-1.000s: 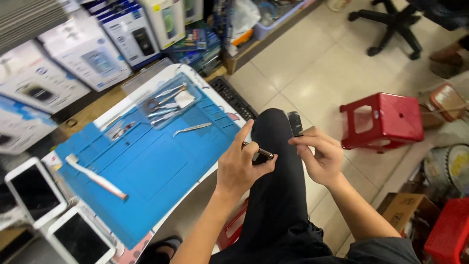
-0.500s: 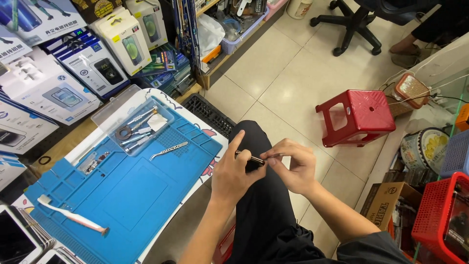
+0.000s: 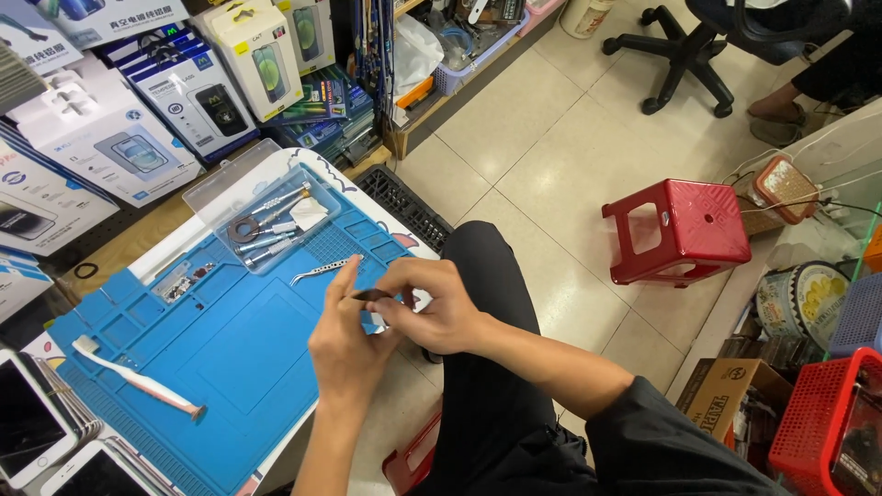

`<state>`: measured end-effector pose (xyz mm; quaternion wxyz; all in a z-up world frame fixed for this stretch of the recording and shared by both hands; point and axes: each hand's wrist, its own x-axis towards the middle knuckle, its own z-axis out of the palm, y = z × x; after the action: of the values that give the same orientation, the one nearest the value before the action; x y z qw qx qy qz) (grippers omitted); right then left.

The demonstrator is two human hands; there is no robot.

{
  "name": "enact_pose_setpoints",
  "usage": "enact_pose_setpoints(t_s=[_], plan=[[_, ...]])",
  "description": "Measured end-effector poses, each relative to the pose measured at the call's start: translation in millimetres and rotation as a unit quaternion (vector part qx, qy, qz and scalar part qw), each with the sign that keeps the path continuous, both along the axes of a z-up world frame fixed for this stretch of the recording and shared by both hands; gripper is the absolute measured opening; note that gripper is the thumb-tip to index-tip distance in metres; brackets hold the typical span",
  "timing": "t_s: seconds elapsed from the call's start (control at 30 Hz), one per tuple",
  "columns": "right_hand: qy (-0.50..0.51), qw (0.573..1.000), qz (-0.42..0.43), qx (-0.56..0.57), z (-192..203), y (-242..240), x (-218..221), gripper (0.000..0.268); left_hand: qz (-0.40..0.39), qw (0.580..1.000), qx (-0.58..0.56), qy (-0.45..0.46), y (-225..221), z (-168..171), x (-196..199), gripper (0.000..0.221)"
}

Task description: The person uses a metal prying tool to carefully separate the screen assembly from the back casing of a smartphone. They work around the edges to release the adhesive and then lift the screen off, exposing the internal components.

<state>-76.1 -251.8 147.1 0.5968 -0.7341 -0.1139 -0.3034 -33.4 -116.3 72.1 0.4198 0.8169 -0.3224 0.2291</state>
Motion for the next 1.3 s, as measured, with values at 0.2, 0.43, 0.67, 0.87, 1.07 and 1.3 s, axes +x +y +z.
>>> enact_pose_setpoints(t_s=[0.2,0.43,0.67,0.87,1.07,1.3], plan=[[0.015,0.993,0.106,0.042,-6.9,61.3,60.5,0.005,0.110,0.994,0.023,-0.007,76.2,13.2,26.8,0.050],[0.015,0.979,0.205,0.012,-28.1,97.8,117.2,0.011,0.193,0.978,0.067,0.030,145.6,-8.2,32.4,0.052],[0.126,0.974,0.190,0.001,-74.5,93.9,108.2,0.012,0.224,0.972,0.020,0.073,139.1,-46.8,35.9,0.055],[0.093,0.972,0.211,-0.051,-67.3,99.1,100.9,0.013,0.224,0.972,0.025,0.062,131.8,-62.0,37.9,0.053],[0.084,0.973,0.193,-0.100,-64.0,94.9,100.0,0.013,0.235,0.971,0.026,0.041,127.6,-56.5,38.3,0.047],[0.055,0.973,0.169,-0.145,-58.2,88.2,101.4,0.016,0.230,0.972,0.040,0.006,122.4,-54.0,41.4,0.043]])
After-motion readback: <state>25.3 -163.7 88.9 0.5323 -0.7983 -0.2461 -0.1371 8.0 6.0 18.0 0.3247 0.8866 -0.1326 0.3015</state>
